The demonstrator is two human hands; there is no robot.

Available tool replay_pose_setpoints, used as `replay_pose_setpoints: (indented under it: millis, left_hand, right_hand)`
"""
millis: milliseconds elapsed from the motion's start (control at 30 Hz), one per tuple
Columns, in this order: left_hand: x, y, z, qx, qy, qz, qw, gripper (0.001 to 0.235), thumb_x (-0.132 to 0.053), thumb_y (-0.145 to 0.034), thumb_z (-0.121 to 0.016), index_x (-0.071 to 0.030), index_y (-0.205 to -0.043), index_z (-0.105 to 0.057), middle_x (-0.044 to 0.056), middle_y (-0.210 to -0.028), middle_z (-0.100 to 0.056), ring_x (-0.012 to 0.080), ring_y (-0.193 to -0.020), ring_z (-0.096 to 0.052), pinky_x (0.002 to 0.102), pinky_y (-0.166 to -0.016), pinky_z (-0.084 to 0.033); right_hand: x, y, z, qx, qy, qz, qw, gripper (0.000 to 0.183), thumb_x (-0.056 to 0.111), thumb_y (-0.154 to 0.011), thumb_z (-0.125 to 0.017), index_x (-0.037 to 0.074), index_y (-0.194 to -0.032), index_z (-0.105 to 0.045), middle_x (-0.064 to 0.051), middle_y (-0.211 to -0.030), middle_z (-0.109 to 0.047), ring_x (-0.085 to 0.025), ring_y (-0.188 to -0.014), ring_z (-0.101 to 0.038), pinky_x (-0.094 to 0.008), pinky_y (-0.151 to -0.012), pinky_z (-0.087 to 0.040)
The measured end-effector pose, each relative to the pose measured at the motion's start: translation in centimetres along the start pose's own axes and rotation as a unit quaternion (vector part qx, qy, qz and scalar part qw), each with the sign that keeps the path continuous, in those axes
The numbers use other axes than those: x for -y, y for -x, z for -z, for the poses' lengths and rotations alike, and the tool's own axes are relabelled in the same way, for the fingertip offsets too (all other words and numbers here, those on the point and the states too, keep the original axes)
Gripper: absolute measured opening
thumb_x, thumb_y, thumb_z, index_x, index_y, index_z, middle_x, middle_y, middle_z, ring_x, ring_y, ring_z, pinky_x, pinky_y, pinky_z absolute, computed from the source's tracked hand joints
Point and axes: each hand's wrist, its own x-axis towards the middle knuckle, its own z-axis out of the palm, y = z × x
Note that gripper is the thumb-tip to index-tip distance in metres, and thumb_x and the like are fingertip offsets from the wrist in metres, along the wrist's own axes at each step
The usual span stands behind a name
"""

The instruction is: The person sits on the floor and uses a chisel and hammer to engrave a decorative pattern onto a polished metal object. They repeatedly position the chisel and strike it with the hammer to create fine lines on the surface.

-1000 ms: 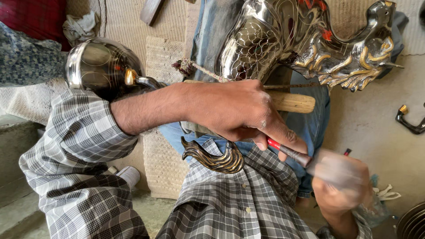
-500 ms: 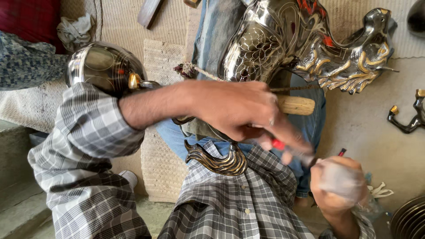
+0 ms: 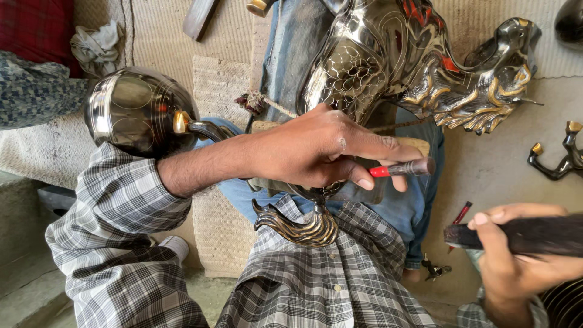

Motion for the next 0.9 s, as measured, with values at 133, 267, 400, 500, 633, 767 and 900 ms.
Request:
replay_pose_setpoints:
  millis: [133,267,400,500,633,767,900]
  left_hand:
    - [-0.5,-0.2,0.0,-0.011,0.022,0.012,1.000,0.068,0.008,-0.092,-0.068,-0.018,-0.152,-0.052,-0.001,-0.131,-0.075,0.0147,-0.082,-0.078,0.030,-0.051,-0.053]
    - [-1.7,0.6,-0.4,-0.096,0.012,-0.014,0.995,0.064,0.006,-0.096,-0.069,-0.018,-0.152,-0.047,0.001,-0.132,-0.073,0.0157,-0.094,-0.079,0.027,-0.066,-0.063]
    - [-2.6,1.0,-2.1,-0.174,-0.024,0.081,0.981,0.054,-0.012,-0.098,-0.076,-0.017,-0.148,-0.055,0.005,-0.122,-0.079,0.0171,-0.084,-0.080,0.031,-0.064,-0.064]
    - [-3.1,1.9,-3.2,-0.235,-0.026,0.089,0.968,0.054,-0.008,-0.099,-0.075,-0.013,-0.148,-0.055,0.006,-0.117,-0.079,0.0182,-0.096,-0.081,0.034,-0.072,-0.066]
    - [-3.7,2.0,-4.2,-0.313,-0.051,0.077,0.945,0.051,0.000,-0.102,-0.071,-0.006,-0.149,-0.053,0.010,-0.122,-0.077,0.0181,-0.104,-0.080,0.029,-0.085,-0.070]
    - [-5.3,3.0,-4.7,-0.355,-0.010,0.097,0.930,0.045,0.009,-0.102,-0.069,-0.002,-0.142,-0.053,0.010,-0.121,-0.076,0.0177,-0.105,-0.081,0.024,-0.086,-0.069]
    - [-5.8,3.5,-5.1,-0.382,0.021,0.149,0.912,0.051,0.014,-0.097,-0.070,-0.001,-0.142,-0.050,0.010,-0.121,-0.078,0.0141,-0.098,-0.082,0.025,-0.084,-0.068]
  right_hand:
    - [1.0,-3.0,2.1,0.105,0.235,0.044,0.965,0.039,-0.012,-0.082,-0.079,-0.006,-0.115,-0.060,-0.020,-0.091,-0.067,-0.026,-0.067,-0.060,-0.035,-0.060,-0.046]
    - [1.0,-4.4,2.7,0.178,0.147,0.008,0.973,0.033,-0.007,-0.095,-0.081,-0.002,-0.117,-0.058,-0.014,-0.097,-0.065,-0.021,-0.085,-0.065,-0.028,-0.080,-0.054]
    - [2.1,-6.6,2.0,0.224,0.155,-0.067,0.960,0.028,-0.005,-0.098,-0.081,0.004,-0.109,-0.057,-0.009,-0.096,-0.065,-0.018,-0.083,-0.066,-0.025,-0.080,-0.055]
    - [2.6,-10.5,1.9,0.293,0.249,0.017,0.923,0.030,-0.002,-0.089,-0.081,0.002,-0.108,-0.058,-0.013,-0.098,-0.066,-0.022,-0.083,-0.068,-0.029,-0.076,-0.057]
    - [0.6,-13.6,3.1,0.359,0.303,0.221,0.855,0.037,-0.002,-0.077,-0.073,0.000,-0.112,-0.061,-0.024,-0.108,-0.067,-0.029,-0.088,-0.069,-0.036,-0.077,-0.058]
    - [-4.2,-14.0,5.5,0.316,0.287,-0.008,0.904,0.015,0.001,-0.097,-0.069,0.002,-0.105,-0.056,-0.013,-0.094,-0.060,-0.019,-0.080,-0.062,-0.031,-0.075,-0.054]
    - [-7.9,-15.0,8.2,0.278,0.245,-0.113,0.922,0.021,0.005,-0.112,-0.066,0.004,-0.098,-0.050,-0.004,-0.082,-0.054,-0.012,-0.072,-0.057,-0.027,-0.071,-0.051]
